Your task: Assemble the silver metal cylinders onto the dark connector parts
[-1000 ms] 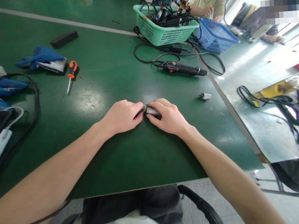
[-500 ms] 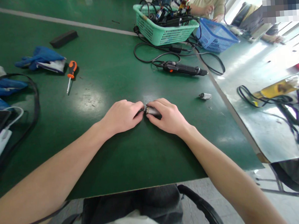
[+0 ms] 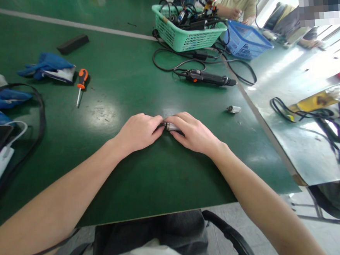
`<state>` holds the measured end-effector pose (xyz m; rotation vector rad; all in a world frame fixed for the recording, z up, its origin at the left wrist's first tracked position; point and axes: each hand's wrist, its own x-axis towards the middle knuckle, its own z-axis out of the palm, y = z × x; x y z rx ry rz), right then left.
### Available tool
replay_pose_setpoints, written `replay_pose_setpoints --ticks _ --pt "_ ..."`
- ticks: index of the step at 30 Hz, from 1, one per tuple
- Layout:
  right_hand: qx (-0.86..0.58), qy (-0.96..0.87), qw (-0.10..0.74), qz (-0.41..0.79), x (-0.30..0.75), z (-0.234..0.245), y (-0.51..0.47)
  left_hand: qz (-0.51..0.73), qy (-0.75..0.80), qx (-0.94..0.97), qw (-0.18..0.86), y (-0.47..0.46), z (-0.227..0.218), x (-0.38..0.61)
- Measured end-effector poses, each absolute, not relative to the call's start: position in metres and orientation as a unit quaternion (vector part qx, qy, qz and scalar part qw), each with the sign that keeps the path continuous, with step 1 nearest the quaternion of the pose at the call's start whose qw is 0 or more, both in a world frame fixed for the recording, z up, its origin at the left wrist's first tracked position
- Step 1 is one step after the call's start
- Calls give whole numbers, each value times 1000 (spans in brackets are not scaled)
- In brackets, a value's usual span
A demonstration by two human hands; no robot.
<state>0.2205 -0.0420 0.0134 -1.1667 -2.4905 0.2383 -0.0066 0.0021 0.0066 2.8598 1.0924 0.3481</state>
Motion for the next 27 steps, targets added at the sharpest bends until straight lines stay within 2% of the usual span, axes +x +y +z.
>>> replay_pose_setpoints --ticks 6,10,13,18,27 --pt "-405 -912 67 3 218 29 -42 106 353 929 30 4 4 -8" --pt "-435 -898 36 -52 232 29 -16 102 362 926 37 4 6 -8" --pt "-475 -877 34 -68 265 25 21 98 363 925 45 3 7 -8" --pt "-510 -859 36 -5 348 19 65 109 354 928 44 4 5 -9" --pt "-601 -791 113 9 425 0 16 116 343 931 51 5 5 -12"
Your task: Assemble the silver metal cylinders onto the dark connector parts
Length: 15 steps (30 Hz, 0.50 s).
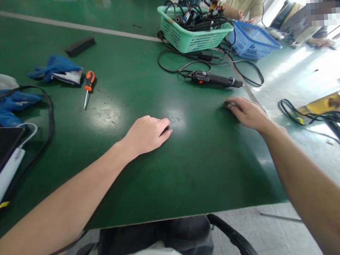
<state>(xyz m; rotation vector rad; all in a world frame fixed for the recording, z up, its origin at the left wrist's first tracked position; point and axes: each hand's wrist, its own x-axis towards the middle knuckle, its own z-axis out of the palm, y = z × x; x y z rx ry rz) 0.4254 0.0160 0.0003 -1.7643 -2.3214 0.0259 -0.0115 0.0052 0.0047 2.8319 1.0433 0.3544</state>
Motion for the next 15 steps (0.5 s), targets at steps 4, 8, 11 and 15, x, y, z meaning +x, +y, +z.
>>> replay_pose_setpoints --ticks 4,8,11,15 --pt "-617 -777 120 -17 434 -6 0 112 343 931 49 5 5 -11" --pt "-654 -743 136 -54 433 -12 -9 112 346 930 51 5 4 -11" --pt "-666 -722 167 -86 424 -15 -13 114 349 928 58 5 4 -11" --pt "-654 -728 180 -98 396 -14 -14 114 350 928 54 5 4 -11"
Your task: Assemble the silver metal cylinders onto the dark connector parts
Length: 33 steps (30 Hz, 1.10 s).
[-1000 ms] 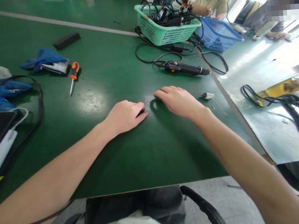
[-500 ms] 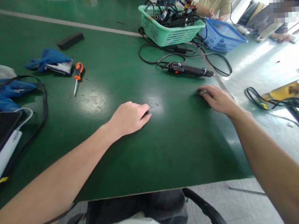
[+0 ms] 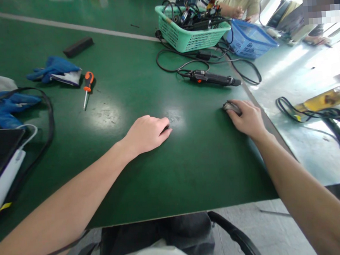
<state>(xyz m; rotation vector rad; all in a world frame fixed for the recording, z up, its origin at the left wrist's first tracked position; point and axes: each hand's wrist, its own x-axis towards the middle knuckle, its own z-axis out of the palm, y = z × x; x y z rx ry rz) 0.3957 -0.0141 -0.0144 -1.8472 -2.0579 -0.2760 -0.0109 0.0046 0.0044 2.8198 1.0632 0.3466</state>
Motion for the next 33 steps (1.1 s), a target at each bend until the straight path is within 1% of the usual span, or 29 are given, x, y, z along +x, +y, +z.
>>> replay_pose_setpoints --ticks 4,11,15,20,24,28,30,33 --pt "-621 -759 183 -70 339 -12 -13 128 363 922 51 2 4 -11" --pt "-532 -824 194 -29 211 -4 -15 212 474 852 62 1 5 -15" --pt "-525 -829 194 -18 174 0 -16 221 504 833 62 1 8 -16" --pt "-541 -823 174 1 169 5 -17 159 527 834 39 -1 10 -12" --pt "-525 -837 149 44 178 15 -17 129 496 858 31 -1 10 -10" --pt "-493 -849 168 82 192 22 -22 124 484 866 29 0 10 -11" --pt "-491 -848 180 84 202 21 -26 119 486 866 24 1 10 -10" --pt "-505 -842 175 79 216 18 -34 116 495 861 20 2 10 -8"
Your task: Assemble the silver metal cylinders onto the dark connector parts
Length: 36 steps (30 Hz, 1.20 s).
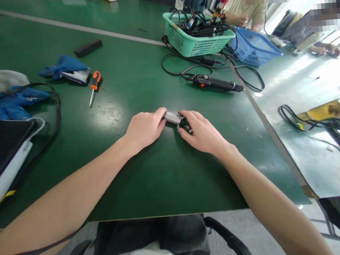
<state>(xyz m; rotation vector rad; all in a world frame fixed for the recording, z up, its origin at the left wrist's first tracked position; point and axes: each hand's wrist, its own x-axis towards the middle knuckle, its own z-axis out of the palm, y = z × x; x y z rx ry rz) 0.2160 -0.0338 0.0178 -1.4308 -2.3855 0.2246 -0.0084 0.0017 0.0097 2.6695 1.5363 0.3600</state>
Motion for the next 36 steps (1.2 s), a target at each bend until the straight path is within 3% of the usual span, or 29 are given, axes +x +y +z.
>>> replay_pose_setpoints --ticks 11,21,29,36 --pt "-474 -864 122 120 255 31 -37 109 519 847 24 9 8 -4" --pt "-440 -868 196 119 222 18 -44 136 501 854 37 6 8 -7" --pt "-437 -866 209 124 218 15 -44 147 321 935 45 2 6 -11" --pt "-445 -857 226 127 218 12 -45 130 297 944 68 4 6 -11"
